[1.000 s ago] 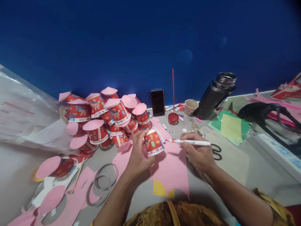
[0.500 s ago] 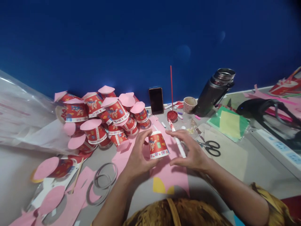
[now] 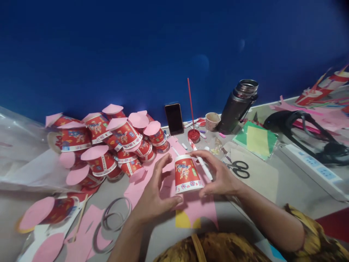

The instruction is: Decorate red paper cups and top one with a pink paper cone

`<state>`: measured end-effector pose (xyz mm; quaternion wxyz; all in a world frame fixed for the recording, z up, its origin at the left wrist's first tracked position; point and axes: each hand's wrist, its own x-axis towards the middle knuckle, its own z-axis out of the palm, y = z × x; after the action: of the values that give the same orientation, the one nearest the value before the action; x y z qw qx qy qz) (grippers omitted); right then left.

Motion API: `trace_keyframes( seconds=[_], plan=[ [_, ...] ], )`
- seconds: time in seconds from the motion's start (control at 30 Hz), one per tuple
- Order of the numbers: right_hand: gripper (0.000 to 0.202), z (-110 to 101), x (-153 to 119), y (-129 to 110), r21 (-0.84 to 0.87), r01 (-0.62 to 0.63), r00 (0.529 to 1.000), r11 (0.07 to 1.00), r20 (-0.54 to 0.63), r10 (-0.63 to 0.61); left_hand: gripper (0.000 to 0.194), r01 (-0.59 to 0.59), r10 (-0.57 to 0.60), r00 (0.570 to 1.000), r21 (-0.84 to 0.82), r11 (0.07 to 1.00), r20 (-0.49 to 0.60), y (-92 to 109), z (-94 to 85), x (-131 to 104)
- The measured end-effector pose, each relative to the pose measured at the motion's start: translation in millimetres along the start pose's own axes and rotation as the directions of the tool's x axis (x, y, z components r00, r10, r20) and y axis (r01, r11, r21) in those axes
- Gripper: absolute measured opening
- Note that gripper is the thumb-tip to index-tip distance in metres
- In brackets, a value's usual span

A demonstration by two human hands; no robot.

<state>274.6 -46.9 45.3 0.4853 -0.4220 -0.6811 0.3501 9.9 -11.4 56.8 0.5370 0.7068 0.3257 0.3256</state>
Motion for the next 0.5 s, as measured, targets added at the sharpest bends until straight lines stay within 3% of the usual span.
trace_keyframes(
  seconds=[0.13, 0.2, 0.3, 0.37, 0.5],
  plan=[
    [0.108, 7, -3, 4, 0.214, -0.086, 0.994, 0.973, -0.052, 0.099, 0.106, 0.066, -0.063, 0.998, -0.276, 0.959, 0.019, -3, 18.2, -2],
    [0.109, 10, -4, 6, 0.267, -0.109, 0.991, 0.958, -0.051, 0.127, 0.106, 0.100, -0.111, 0.994, -0.310, 0.945, -0.019, -6, 25.9, -3],
    [0.109, 11, -5, 7, 0.217, -0.111, 0.993, 0.970, -0.020, 0.118, 0.098, 0.086, -0.117, 0.990, -0.314, 0.946, -0.080, -11, 26.8, -3],
    [0.108, 9, -4, 6, 0.137, -0.085, 0.996, 0.987, 0.004, 0.086, 0.088, 0.028, -0.052, 0.994, -0.236, 0.971, -0.095, -11, 21.6, -2],
    [0.110, 5, -1, 0, -0.041, 0.017, 0.998, 0.999, 0.064, -0.015, 0.086, -0.074, 0.086, 0.993, 0.133, 0.988, -0.083, -4, 9.7, 0]
  ],
)
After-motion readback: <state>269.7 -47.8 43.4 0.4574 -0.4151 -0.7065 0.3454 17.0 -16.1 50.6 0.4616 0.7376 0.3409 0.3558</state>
